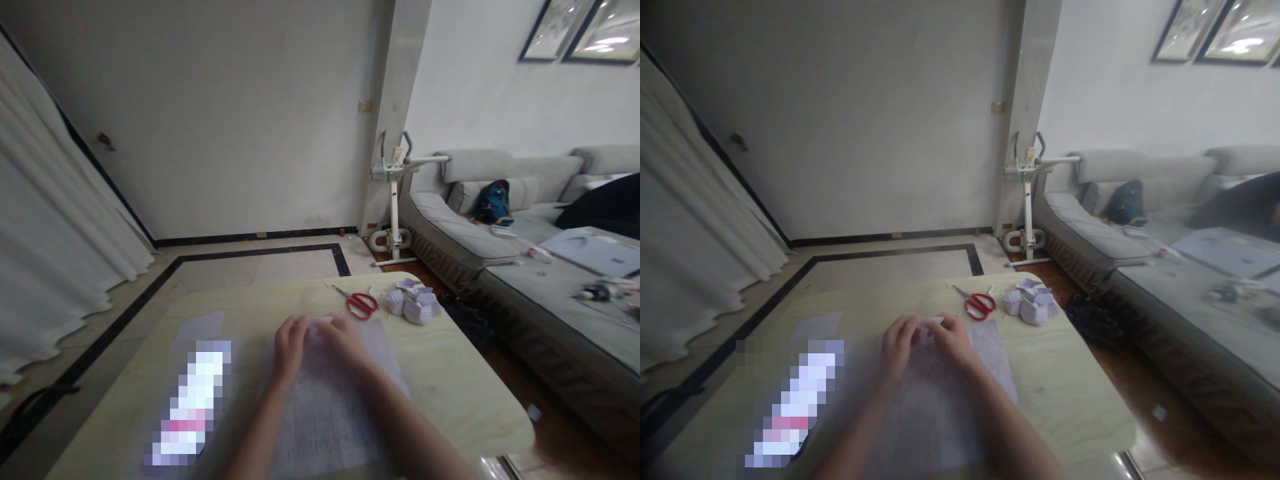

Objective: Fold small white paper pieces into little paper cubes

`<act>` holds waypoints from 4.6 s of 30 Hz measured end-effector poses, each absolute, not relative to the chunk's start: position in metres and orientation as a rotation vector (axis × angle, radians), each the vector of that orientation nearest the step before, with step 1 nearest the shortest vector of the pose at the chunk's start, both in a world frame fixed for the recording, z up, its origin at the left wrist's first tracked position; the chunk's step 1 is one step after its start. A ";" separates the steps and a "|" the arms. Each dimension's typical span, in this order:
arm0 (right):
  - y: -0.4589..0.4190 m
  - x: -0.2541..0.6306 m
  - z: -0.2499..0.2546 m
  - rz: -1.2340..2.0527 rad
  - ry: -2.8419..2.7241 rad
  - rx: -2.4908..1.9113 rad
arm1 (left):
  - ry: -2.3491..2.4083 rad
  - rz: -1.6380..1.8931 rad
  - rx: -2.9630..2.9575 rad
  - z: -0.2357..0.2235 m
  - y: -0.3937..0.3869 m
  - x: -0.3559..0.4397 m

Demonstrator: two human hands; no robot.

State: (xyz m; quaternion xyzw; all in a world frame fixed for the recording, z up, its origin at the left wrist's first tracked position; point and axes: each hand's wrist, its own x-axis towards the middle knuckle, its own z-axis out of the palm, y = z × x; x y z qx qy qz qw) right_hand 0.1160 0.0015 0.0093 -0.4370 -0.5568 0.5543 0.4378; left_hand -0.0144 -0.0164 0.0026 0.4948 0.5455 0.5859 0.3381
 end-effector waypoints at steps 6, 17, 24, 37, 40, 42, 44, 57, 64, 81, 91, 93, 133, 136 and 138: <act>0.004 0.118 0.007 1.346 -1.367 -1.054 | 1.390 1.448 1.217 0.003 -0.017 -0.010; 0.006 0.115 0.002 1.148 -1.468 -1.157 | 1.424 1.474 1.274 0.006 -0.019 -0.008; 0.007 0.118 0.000 1.044 -1.485 -1.104 | 1.368 1.384 1.223 0.007 -0.018 -0.007; 0.011 0.116 -0.008 0.950 -1.440 -1.094 | 1.397 1.401 1.322 0.003 -0.019 -0.007; 0.011 0.116 -0.009 0.918 -1.446 -1.068 | 1.383 1.386 1.281 0.006 -0.019 -0.005; 0.008 0.116 -0.006 0.923 -1.446 -1.064 | 1.378 1.367 1.286 0.008 -0.018 -0.006; 0.005 0.116 -0.001 0.905 -1.457 -1.066 | 1.404 1.387 1.301 0.010 -0.018 -0.007; -0.001 0.118 0.006 0.699 -1.626 -0.961 | 1.407 1.441 1.180 0.008 -0.016 -0.011; -0.005 0.117 0.005 0.716 -1.741 -0.916 | 1.251 1.470 0.985 0.005 -0.016 -0.010; -0.004 0.118 0.011 0.683 -1.656 -0.957 | 1.395 1.447 1.269 -0.006 -0.013 -0.009; -0.001 0.117 0.001 0.539 -1.735 -0.961 | 1.420 1.419 1.442 -0.015 -0.012 -0.008; -0.002 0.118 0.002 0.517 -1.765 -0.986 | 1.390 1.410 1.471 -0.017 -0.012 -0.008; 0.007 0.125 0.005 0.890 -1.680 -1.050 | 1.260 1.369 1.284 -0.001 -0.017 -0.007; 0.007 0.125 0.005 0.940 -1.680 -1.026 | 1.212 1.344 1.214 0.004 -0.017 -0.010; 0.007 0.126 0.006 0.992 -1.656 -1.018 | 1.194 1.329 1.196 0.009 -0.018 -0.011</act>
